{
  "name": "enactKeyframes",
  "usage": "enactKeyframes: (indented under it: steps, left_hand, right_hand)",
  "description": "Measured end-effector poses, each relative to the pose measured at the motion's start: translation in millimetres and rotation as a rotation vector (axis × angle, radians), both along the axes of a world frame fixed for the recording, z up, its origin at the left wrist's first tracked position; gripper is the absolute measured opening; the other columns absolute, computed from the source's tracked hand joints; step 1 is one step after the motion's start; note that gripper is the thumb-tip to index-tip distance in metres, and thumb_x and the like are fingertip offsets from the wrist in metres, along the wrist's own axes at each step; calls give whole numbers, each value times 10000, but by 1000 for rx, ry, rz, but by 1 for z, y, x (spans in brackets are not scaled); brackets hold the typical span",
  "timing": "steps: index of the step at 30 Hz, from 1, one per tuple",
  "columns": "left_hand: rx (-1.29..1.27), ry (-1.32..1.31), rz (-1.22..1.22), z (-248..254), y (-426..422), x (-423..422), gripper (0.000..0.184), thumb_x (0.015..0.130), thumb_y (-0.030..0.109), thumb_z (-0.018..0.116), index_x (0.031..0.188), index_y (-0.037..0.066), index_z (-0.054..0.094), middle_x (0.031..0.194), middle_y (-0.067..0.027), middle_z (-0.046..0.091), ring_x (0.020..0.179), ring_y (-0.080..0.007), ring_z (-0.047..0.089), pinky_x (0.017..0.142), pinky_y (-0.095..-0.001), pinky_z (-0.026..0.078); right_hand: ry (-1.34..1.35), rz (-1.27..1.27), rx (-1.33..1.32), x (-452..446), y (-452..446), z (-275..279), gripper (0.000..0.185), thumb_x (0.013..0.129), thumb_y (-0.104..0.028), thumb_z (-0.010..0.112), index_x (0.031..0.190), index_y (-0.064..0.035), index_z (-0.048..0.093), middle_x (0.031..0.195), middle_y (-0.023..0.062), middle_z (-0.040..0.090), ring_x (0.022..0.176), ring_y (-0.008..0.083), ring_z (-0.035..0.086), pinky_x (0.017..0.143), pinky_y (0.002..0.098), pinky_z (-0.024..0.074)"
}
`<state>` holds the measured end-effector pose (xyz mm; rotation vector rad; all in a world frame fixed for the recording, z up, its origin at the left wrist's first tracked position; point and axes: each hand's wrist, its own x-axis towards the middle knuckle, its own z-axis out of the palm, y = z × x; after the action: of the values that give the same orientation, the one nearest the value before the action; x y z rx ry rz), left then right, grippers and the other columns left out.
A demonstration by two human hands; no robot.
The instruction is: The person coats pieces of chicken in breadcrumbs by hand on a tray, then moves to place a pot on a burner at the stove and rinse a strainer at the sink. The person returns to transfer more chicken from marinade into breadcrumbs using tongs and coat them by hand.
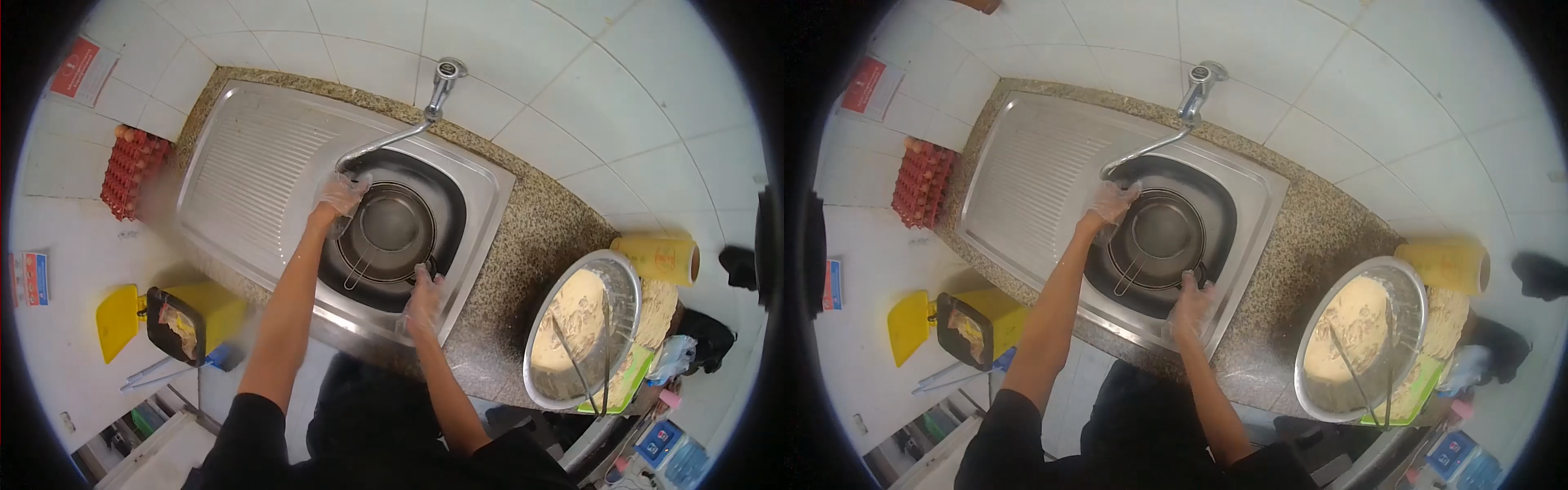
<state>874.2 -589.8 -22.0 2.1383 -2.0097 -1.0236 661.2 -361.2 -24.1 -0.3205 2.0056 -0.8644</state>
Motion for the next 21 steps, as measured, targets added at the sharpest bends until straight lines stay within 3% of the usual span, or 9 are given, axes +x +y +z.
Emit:
enactKeyframes:
  steps: [2, 4, 6, 7, 9, 13, 16, 18, 21]
  left_hand:
    - [-175, 75, -16, -7, 6, 3, 629, 952, 545, 593, 1137, -49, 683, 1025, -305, 702, 1023, -432, 671, 887, -492, 509]
    - [-227, 136, 6, -11, 10, 7, 615, 967, 543, 574, 1139, -35, 693, 992, -290, 717, 1000, -428, 681, 872, -486, 511]
    - [-157, 186, 86, -5, 14, 11, 593, 981, 533, 559, 1171, -13, 691, 1008, -274, 722, 1008, -424, 681, 867, -479, 512]
    - [-99, 260, 158, -3, 22, 14, 593, 984, 533, 554, 1186, -9, 685, 1047, -270, 717, 1029, -422, 675, 880, -474, 508]
    - [14, 403, 302, 7, 50, 22, 595, 991, 534, 546, 1218, -2, 671, 1126, -264, 707, 1073, -418, 662, 906, -465, 500]
    - [-88, 517, 596, 82, 132, 32, 545, 1012, 486, 545, 1212, -5, 673, 1058, -234, 722, 1012, -370, 689, 884, -447, 507]
    - [-183, 588, 732, 98, 201, 51, 506, 1029, 448, 542, 1231, 2, 669, 982, -188, 728, 911, -308, 701, 838, -430, 519]
    - [-293, 607, 763, 103, 252, 68, 473, 1041, 414, 545, 1249, 6, 665, 954, -158, 720, 868, -247, 690, 810, -414, 525]
    - [-242, 973, 911, 132, 327, 103, 392, 1048, 315, 568, 1304, 28, 649, 969, -119, 694, 841, -164, 647, 775, -374, 533]
  right_hand:
    - [133, -8, -1, 9, 0, -1, 706, 951, -405, 677, 1341, 159, 507, 1214, 294, 650, 1208, 393, 601, 1061, 417, 429]
    - [166, -8, -70, 11, 5, -2, 703, 960, -424, 677, 1351, 132, 500, 1095, 232, 668, 1056, 321, 623, 921, 381, 464]
    - [105, 25, -180, -8, 13, -7, 744, 966, -459, 688, 1422, 75, 440, 962, 116, 657, 843, 176, 618, 692, 306, 499]
    - [143, 12, -189, -12, 16, -4, 613, 988, -418, 659, 1321, 83, 542, 1008, 134, 674, 890, 178, 629, 725, 299, 503]
    - [123, 51, -152, -21, 6, 45, 491, 1000, -378, 638, 1209, 65, 616, 980, 112, 666, 874, 163, 617, 731, 303, 496]
    - [106, 103, -231, -21, 3, 120, 297, 1006, -272, 601, 953, 9, 685, 859, 49, 610, 793, 131, 566, 706, 310, 464]
    - [193, 274, -427, -29, 16, 139, 281, 1011, -278, 573, 963, -12, 650, 772, 16, 565, 678, 101, 486, 633, 292, 412]
    - [191, 296, -426, -10, 24, 177, 242, 1004, -227, 553, 890, -30, 637, 751, -12, 516, 674, 90, 472, 621, 284, 397]
    - [148, 445, -492, 14, 49, 205, 212, 999, -220, 574, 872, -59, 628, 736, -44, 487, 674, 70, 453, 621, 264, 366]
